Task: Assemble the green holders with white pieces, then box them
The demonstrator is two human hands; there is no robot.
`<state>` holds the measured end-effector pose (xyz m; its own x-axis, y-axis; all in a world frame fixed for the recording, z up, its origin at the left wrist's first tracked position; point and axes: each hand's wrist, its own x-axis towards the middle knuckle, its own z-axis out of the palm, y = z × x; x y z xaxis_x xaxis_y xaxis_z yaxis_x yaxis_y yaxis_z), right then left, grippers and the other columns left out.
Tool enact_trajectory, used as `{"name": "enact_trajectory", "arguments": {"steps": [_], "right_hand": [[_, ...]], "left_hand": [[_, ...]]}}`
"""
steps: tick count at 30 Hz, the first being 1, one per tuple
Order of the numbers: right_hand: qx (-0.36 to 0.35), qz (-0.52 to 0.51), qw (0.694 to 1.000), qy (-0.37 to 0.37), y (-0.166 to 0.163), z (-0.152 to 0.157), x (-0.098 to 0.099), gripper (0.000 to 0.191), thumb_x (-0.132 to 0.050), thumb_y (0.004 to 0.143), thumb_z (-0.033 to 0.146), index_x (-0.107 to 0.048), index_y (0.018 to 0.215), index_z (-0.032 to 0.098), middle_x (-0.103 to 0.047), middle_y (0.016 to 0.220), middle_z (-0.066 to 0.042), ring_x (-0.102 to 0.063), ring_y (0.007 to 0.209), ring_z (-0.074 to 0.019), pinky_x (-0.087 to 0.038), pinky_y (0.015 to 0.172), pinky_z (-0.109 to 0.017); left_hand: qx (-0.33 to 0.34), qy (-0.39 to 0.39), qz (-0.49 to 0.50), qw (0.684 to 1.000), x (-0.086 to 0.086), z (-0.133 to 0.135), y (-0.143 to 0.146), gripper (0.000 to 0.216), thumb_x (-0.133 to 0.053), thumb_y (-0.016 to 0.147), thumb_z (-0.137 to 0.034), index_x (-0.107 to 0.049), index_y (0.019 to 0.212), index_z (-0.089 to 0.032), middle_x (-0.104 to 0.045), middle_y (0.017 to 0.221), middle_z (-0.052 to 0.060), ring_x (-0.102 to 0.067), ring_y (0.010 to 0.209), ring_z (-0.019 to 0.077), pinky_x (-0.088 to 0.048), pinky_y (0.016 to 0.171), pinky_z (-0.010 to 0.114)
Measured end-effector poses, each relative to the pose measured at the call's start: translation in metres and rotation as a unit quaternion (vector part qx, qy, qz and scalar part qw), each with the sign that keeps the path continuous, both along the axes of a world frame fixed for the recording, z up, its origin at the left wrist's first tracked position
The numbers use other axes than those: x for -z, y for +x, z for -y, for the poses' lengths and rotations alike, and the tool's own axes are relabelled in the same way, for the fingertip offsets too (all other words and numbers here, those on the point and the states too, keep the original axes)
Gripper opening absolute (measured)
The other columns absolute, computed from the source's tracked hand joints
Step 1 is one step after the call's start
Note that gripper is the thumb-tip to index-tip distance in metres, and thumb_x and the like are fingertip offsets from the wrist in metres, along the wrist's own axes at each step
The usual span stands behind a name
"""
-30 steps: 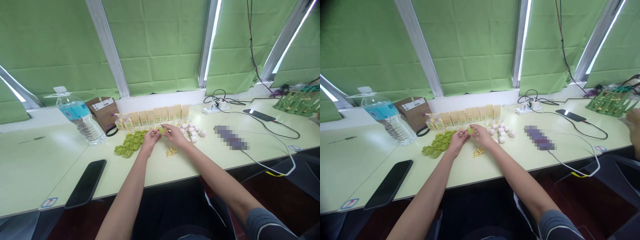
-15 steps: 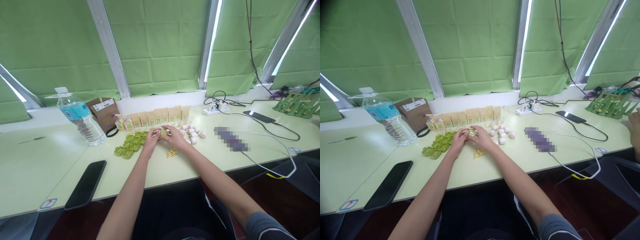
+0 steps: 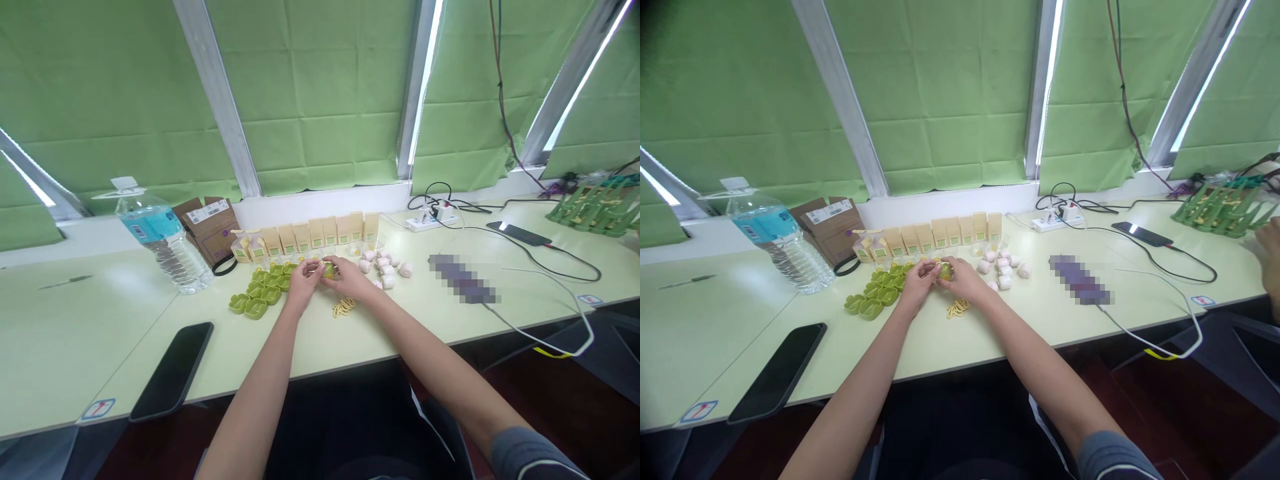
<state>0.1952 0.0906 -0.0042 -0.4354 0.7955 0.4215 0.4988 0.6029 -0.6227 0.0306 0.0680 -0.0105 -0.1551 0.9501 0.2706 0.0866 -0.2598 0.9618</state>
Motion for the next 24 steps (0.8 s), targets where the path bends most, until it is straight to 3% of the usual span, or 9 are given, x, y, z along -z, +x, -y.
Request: {"name": "enact_trajectory", "arguments": {"steps": [7,15,20,24], "right_hand": [[0.042,0.063,0.997,-0.011,0.001,0.005,-0.004,0.048,-0.073,0.085,0.036,-0.056,0.127,0.021,-0.065,0.118,-0.012,-0.062,0.11,-0.0254,-0.046,0.091,-0.035],[0.106,0.129,0.985,-0.034,0.0,0.011,-0.012,0.05,-0.067,0.089,0.033,-0.052,0.135,0.02,-0.064,0.123,-0.016,-0.062,0.113,-0.0301,-0.046,0.088,-0.036],[0.084,0.097,0.992,-0.002,0.002,0.008,-0.009,0.058,-0.07,0.087,0.036,-0.051,0.139,0.019,-0.061,0.128,-0.016,-0.06,0.118,-0.0285,-0.046,0.096,-0.038],[0.083,0.022,0.994,0.066,0.008,0.006,-0.013,0.042,-0.063,0.092,0.036,-0.058,0.13,0.02,-0.062,0.125,-0.014,-0.058,0.12,-0.0262,-0.045,0.101,-0.039]], "left_hand": [[-0.02,0.02,-0.046,0.999,0.002,-0.002,-0.002,0.03,-0.076,0.076,-0.041,-0.073,0.093,-0.016,-0.074,0.1,0.01,-0.069,0.092,0.0213,-0.055,0.084,0.035],[-0.024,0.009,-0.023,0.999,0.001,-0.003,-0.003,0.025,-0.072,0.078,-0.036,-0.07,0.093,-0.016,-0.073,0.097,0.008,-0.072,0.083,0.0199,-0.056,0.083,0.036],[-0.03,0.003,-0.027,0.999,0.001,-0.002,-0.002,0.027,-0.071,0.079,-0.037,-0.069,0.095,-0.016,-0.073,0.095,0.008,-0.07,0.077,0.0168,-0.055,0.074,0.031],[-0.043,-0.02,-0.024,0.999,0.001,-0.002,-0.004,0.032,-0.064,0.084,-0.044,-0.067,0.098,-0.016,-0.07,0.089,0.006,-0.067,0.07,0.0142,-0.05,0.062,0.025]]}}
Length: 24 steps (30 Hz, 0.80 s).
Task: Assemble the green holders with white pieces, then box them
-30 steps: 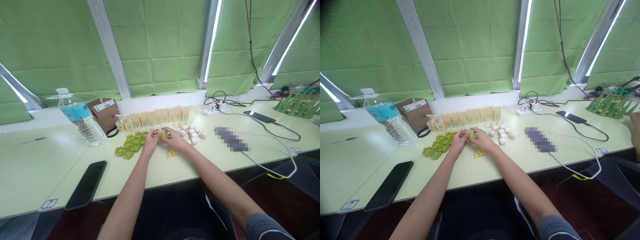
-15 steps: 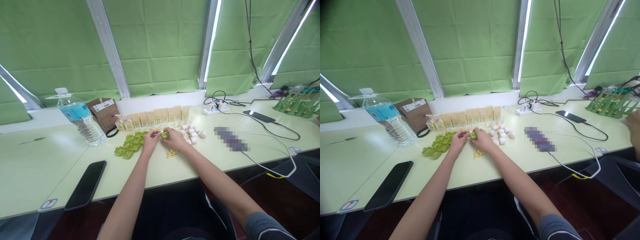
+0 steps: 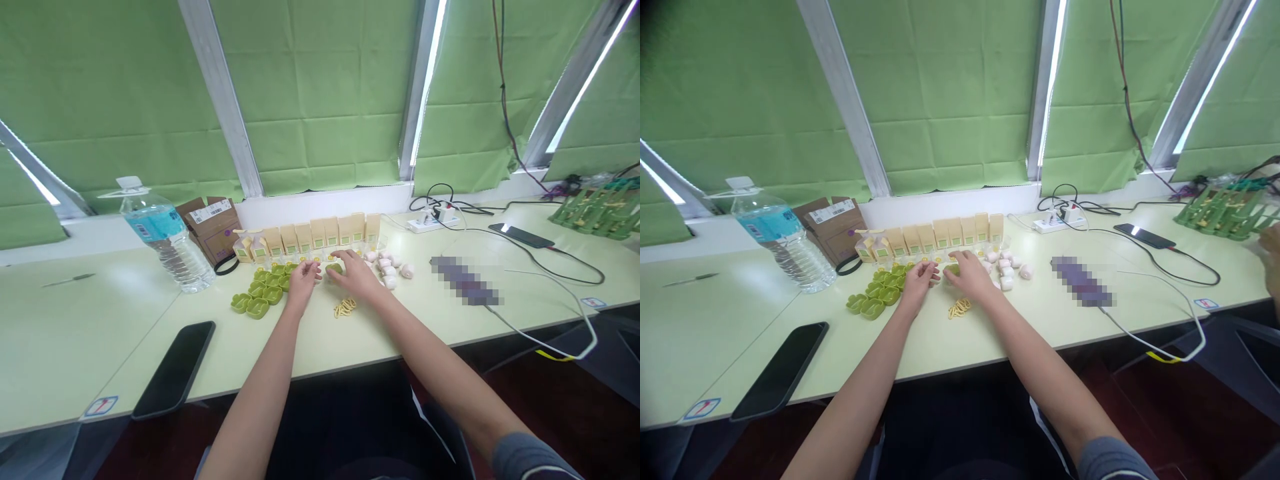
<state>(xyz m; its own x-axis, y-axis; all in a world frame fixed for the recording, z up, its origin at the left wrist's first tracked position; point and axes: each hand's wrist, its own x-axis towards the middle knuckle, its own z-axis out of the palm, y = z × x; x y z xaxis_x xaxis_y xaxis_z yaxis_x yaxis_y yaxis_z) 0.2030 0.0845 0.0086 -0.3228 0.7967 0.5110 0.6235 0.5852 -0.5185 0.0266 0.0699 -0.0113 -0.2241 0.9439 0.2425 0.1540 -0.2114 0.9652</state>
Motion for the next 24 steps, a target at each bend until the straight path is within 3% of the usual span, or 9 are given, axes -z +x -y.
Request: {"name": "enact_trajectory", "arguments": {"steps": [4,7,10,16,24], "right_hand": [[-0.057,-0.034,0.995,0.075,0.008,0.005,-0.013,0.017,-0.056,0.094,0.023,-0.068,0.104,0.019,-0.069,0.106,-0.009,-0.063,0.103,-0.0215,-0.047,0.092,-0.033],[-0.14,0.003,0.989,0.041,0.015,0.012,-0.022,0.017,-0.054,0.094,0.02,-0.071,0.096,0.019,-0.07,0.081,-0.003,-0.062,0.072,-0.0145,-0.045,0.072,-0.026],[-0.184,0.055,0.981,-0.005,0.02,0.017,-0.028,0.015,-0.06,0.091,0.019,-0.075,0.094,0.018,-0.067,0.066,0.001,-0.055,0.057,-0.0104,-0.038,0.063,-0.024],[-0.182,0.134,0.97,-0.092,0.026,0.013,-0.03,0.029,-0.072,0.086,0.043,-0.076,0.072,0.018,-0.07,0.064,-0.002,-0.053,0.054,-0.0117,-0.033,0.056,-0.025],[-0.213,0.132,0.95,-0.184,0.035,0.01,-0.031,0.027,-0.086,0.068,0.05,-0.083,0.075,0.024,-0.077,0.07,-0.002,-0.065,0.066,-0.0184,-0.042,0.06,-0.027]], "left_hand": [[0.001,-0.004,-0.008,1.0,0.001,0.0,0.0,0.031,-0.061,0.086,-0.045,-0.066,0.096,-0.016,-0.067,0.08,0.005,-0.063,0.064,0.0131,-0.047,0.06,0.024],[0.013,-0.007,-0.041,0.999,0.002,0.002,0.002,0.026,-0.059,0.086,-0.041,-0.065,0.094,-0.017,-0.066,0.077,0.003,-0.061,0.062,0.0135,-0.048,0.062,0.026],[0.005,0.006,-0.119,0.993,0.001,0.005,0.005,0.02,-0.056,0.086,-0.035,-0.066,0.094,-0.019,-0.065,0.08,0.002,-0.058,0.062,0.0134,-0.047,0.064,0.027],[-0.003,0.008,-0.217,0.976,-0.002,0.011,0.008,0.017,-0.054,0.088,-0.03,-0.067,0.092,-0.022,-0.06,0.067,-0.002,-0.054,0.063,0.0155,-0.041,0.065,0.028],[-0.01,0.014,-0.224,0.974,-0.002,0.012,0.009,0.017,-0.053,0.09,-0.029,-0.068,0.093,-0.022,-0.063,0.074,0.001,-0.058,0.068,0.0182,-0.044,0.071,0.031]]}}
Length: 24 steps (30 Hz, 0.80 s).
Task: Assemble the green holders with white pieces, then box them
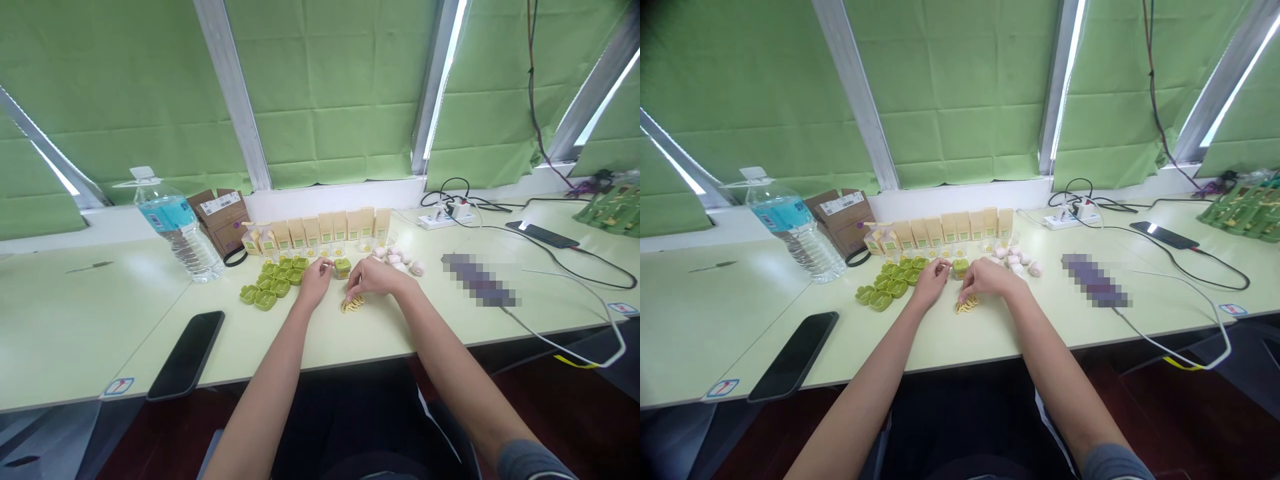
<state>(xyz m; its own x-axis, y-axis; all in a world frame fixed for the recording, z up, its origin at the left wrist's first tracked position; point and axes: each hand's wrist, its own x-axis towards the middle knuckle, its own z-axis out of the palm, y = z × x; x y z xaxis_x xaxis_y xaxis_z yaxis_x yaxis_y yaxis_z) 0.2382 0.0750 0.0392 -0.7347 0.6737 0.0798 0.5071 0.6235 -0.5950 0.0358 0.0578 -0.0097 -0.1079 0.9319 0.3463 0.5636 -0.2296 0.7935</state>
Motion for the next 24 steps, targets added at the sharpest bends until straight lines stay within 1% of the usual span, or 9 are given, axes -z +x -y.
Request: {"name": "enact_trajectory", "arguments": {"steps": [2,5,8,10,12,15,19,24], "right_hand": [[-0.006,0.003,1.0,-0.012,0.0,-0.001,0.001,0.024,-0.087,0.066,0.046,-0.083,0.075,0.024,-0.077,0.071,-0.002,-0.065,0.065,-0.0176,-0.042,0.059,-0.027],[-0.008,0.004,1.0,-0.023,0.0,-0.003,0.003,0.019,-0.087,0.067,0.041,-0.083,0.075,0.024,-0.077,0.071,-0.001,-0.065,0.065,-0.0172,-0.041,0.057,-0.027],[-0.005,0.007,0.999,-0.036,0.0,-0.005,0.005,0.017,-0.085,0.07,0.04,-0.083,0.076,0.024,-0.077,0.071,-0.001,-0.065,0.066,-0.0173,-0.042,0.056,-0.027],[-0.008,0.008,0.999,-0.045,0.0,-0.005,0.006,0.017,-0.083,0.072,0.04,-0.083,0.076,0.023,-0.077,0.072,-0.002,-0.065,0.066,-0.0171,-0.042,0.056,-0.027],[-0.007,0.003,0.999,-0.043,0.0,-0.005,0.006,0.018,-0.083,0.072,0.04,-0.082,0.076,0.022,-0.077,0.073,-0.002,-0.065,0.066,-0.017,-0.042,0.057,-0.027],[0.008,-0.009,1.0,-0.021,0.001,-0.005,0.006,0.021,-0.084,0.071,0.041,-0.079,0.074,0.021,-0.076,0.072,-0.002,-0.065,0.066,-0.0168,-0.042,0.058,-0.027],[0.025,-0.016,1.0,0.002,-0.001,-0.006,0.007,0.026,-0.082,0.073,0.045,-0.076,0.073,0.02,-0.073,0.07,-0.001,-0.059,0.061,-0.0147,-0.037,0.056,-0.027],[0.03,-0.042,0.998,0.032,-0.005,-0.007,0.009,0.028,-0.079,0.079,0.047,-0.073,0.075,0.02,-0.072,0.071,0.0,-0.056,0.061,-0.0129,-0.036,0.059,-0.026]], "left_hand": [[-0.005,0.031,-0.034,0.999,-0.002,0.002,0.001,0.017,-0.052,0.09,-0.024,-0.068,0.094,-0.022,-0.066,0.084,0.003,-0.06,0.077,0.0194,-0.045,0.077,0.033],[-0.019,0.087,-0.094,0.992,-0.009,0.006,-0.003,0.019,-0.049,0.09,-0.019,-0.067,0.097,-0.021,-0.065,0.097,0.007,-0.061,0.086,0.0206,-0.046,0.085,0.035],[-0.078,0.112,-0.152,0.979,-0.018,0.009,-0.014,0.023,-0.046,0.091,-0.018,-0.066,0.101,-0.021,-0.064,0.099,0.009,-0.061,0.093,0.0239,-0.046,0.087,0.037],[-0.131,0.106,-0.21,0.963,-0.023,0.012,-0.023,0.023,-0.047,0.091,-0.019,-0.067,0.103,-0.021,-0.064,0.098,0.011,-0.059,0.1,0.0282,-0.044,0.091,0.041],[-0.178,0.081,-0.263,0.945,-0.027,0.014,-0.031,0.022,-0.049,0.091,-0.021,-0.067,0.101,-0.021,-0.066,0.1,0.014,-0.058,0.105,0.0329,-0.043,0.092,0.044],[-0.218,0.043,-0.305,0.926,-0.029,0.018,-0.038,0.019,-0.051,0.088,-0.023,-0.067,0.098,-0.021,-0.068,0.1,0.017,-0.057,0.106,0.0377,-0.041,0.09,0.049],[-0.23,0.023,-0.313,0.921,-0.025,0.018,-0.04,0.012,-0.057,0.083,-0.023,-0.066,0.091,-0.021,-0.071,0.096,0.017,-0.057,0.104,0.0393,-0.04,0.09,0.052],[-0.216,0.024,-0.303,0.928,-0.019,0.015,-0.038,0.021,-0.059,0.083,-0.029,-0.064,0.102,-0.021,-0.071,0.081,0.016,-0.058,0.102,0.0406,-0.038,0.092,0.054]]}}
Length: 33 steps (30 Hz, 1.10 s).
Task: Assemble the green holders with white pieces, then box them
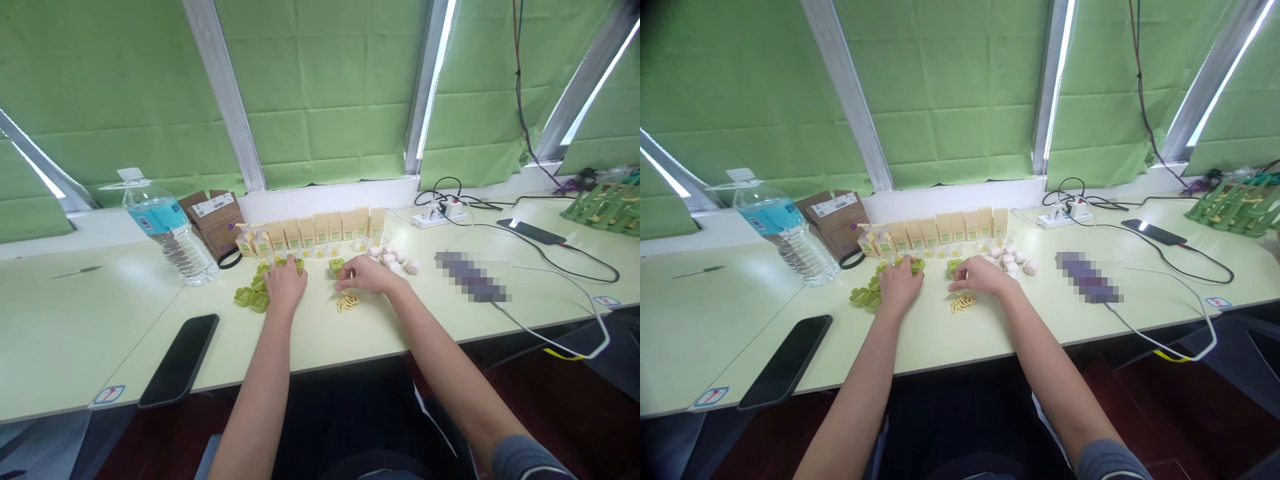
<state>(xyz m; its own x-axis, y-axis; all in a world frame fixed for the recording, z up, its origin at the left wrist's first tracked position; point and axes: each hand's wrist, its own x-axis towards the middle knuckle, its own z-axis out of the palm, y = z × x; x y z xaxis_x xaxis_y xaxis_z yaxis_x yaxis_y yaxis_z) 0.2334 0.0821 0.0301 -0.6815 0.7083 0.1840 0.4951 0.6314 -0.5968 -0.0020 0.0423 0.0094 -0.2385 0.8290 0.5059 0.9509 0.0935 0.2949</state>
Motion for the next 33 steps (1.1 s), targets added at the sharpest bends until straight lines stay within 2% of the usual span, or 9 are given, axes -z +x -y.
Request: {"name": "enact_trajectory", "arguments": {"steps": [3,10,14,18,27,33], "right_hand": [[0.017,-0.01,1.0,0.015,-0.003,0.002,0.0,0.028,-0.078,0.08,0.047,-0.073,0.077,0.019,-0.07,0.072,0.001,-0.055,0.061,-0.0123,-0.035,0.059,-0.025],[0.041,-0.032,0.998,0.025,-0.004,0.006,-0.002,0.03,-0.075,0.083,0.048,-0.071,0.076,0.019,-0.07,0.073,0.001,-0.054,0.062,-0.0118,-0.035,0.06,-0.025],[0.057,-0.045,0.997,0.034,-0.004,0.006,-0.002,0.031,-0.074,0.083,0.049,-0.07,0.075,0.019,-0.07,0.075,0.001,-0.055,0.064,-0.0125,-0.036,0.063,-0.026],[0.065,-0.049,0.996,0.046,-0.005,0.005,-0.002,0.033,-0.071,0.086,0.052,-0.07,0.076,0.02,-0.071,0.077,0.0,-0.056,0.065,-0.0128,-0.037,0.065,-0.026],[0.052,-0.056,0.996,0.049,-0.008,0.004,0.0,0.025,-0.072,0.087,0.045,-0.07,0.081,0.02,-0.074,0.083,0.0,-0.06,0.066,-0.0129,-0.039,0.067,-0.025],[0.06,-0.06,0.994,0.069,-0.007,0.001,0.002,0.013,-0.072,0.087,0.035,-0.072,0.09,0.021,-0.075,0.093,-0.001,-0.062,0.07,-0.0131,-0.042,0.07,-0.025]], "left_hand": [[0.014,0.005,0.002,1.0,0.001,-0.001,0.002,0.023,-0.062,0.082,-0.028,-0.064,0.104,-0.022,-0.069,0.077,0.014,-0.059,0.101,0.0389,-0.039,0.092,0.051],[0.062,-0.035,-0.018,0.997,0.003,-0.002,0.007,0.032,-0.063,0.08,-0.019,-0.064,0.112,-0.022,-0.069,0.08,0.013,-0.057,0.099,0.0381,-0.04,0.088,0.048],[0.12,-0.021,0.022,0.992,0.006,-0.004,0.011,0.035,-0.063,0.078,-0.013,-0.065,0.111,-0.024,-0.067,0.073,0.009,-0.056,0.096,0.0355,-0.041,0.087,0.044],[0.158,-0.009,0.057,0.986,0.007,-0.004,0.016,0.035,-0.063,0.08,-0.013,-0.066,0.112,-0.026,-0.066,0.071,0.007,-0.055,0.096,0.0345,-0.041,0.087,0.044],[0.192,0.066,0.151,0.968,0.002,-0.005,0.021,0.042,-0.062,0.084,-0.017,-0.06,0.125,-0.026,-0.068,0.086,0.005,-0.06,0.099,0.0269,-0.045,0.092,0.04],[0.242,0.085,0.219,0.941,0.007,-0.009,0.023,0.046,-0.062,0.086,-0.018,-0.056,0.13,-0.027,-0.067,0.09,0.003,-0.067,0.097,0.0205,-0.049,0.094,0.036]]}}
